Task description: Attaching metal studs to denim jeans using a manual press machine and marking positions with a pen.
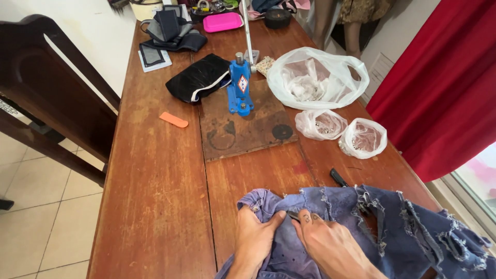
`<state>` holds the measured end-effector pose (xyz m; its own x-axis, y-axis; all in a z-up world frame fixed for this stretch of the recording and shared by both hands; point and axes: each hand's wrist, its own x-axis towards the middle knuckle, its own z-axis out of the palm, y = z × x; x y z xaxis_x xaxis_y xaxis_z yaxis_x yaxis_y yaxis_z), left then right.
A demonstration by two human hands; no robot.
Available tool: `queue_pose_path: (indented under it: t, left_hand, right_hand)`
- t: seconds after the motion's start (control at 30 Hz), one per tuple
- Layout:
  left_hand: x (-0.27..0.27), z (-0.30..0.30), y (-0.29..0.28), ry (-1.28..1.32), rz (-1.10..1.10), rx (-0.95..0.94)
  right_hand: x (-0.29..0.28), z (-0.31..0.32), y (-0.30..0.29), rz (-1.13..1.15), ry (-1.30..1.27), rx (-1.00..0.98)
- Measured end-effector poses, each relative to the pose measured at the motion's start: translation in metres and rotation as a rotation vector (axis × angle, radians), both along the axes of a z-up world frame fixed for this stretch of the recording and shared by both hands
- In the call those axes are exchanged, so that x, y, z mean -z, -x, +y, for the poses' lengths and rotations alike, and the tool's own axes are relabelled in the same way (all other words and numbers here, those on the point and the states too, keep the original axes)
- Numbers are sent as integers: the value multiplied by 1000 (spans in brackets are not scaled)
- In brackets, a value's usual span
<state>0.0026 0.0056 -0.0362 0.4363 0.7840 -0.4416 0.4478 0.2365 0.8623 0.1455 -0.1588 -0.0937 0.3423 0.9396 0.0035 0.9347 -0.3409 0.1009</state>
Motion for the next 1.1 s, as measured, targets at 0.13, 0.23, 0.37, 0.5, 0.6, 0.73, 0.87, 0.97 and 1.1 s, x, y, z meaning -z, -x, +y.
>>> queue_pose_path:
  t: [0.13,0.23,0.37,0.5,0.6,0.73,0.87,0.97,1.1]
  left_hand:
    - [1,0,1,3,48,30]
    - [11,2,-1,-38,82,55]
    - [-4,-1,3,-15,84,47]
    - [-24,-2,5,10,-85,11]
    - [-11,0,2,18,-7,-28]
    - [-8,-1,1,21,-8,-45]
    - [-5,-1,-1,47,57,-56]
    - [4,2,-1,13,54,-56]
    - [2,2,-2,2,50,-49]
  right_hand:
    - [-11,5,5,102,13,97]
    - [-6,6,2,41,14,66]
    - [11,7,8,-133,-33,-12]
    - [17,11,10,-181,-10,-42]
    - [20,12,8,-176,-36,-61]
    - [20,11,2,-136,-20,-64]
    - [-4,8,3,-37,-67,6]
    - [-17,10,1,135,22,70]
    - [9,8,-3,21,-45,-15]
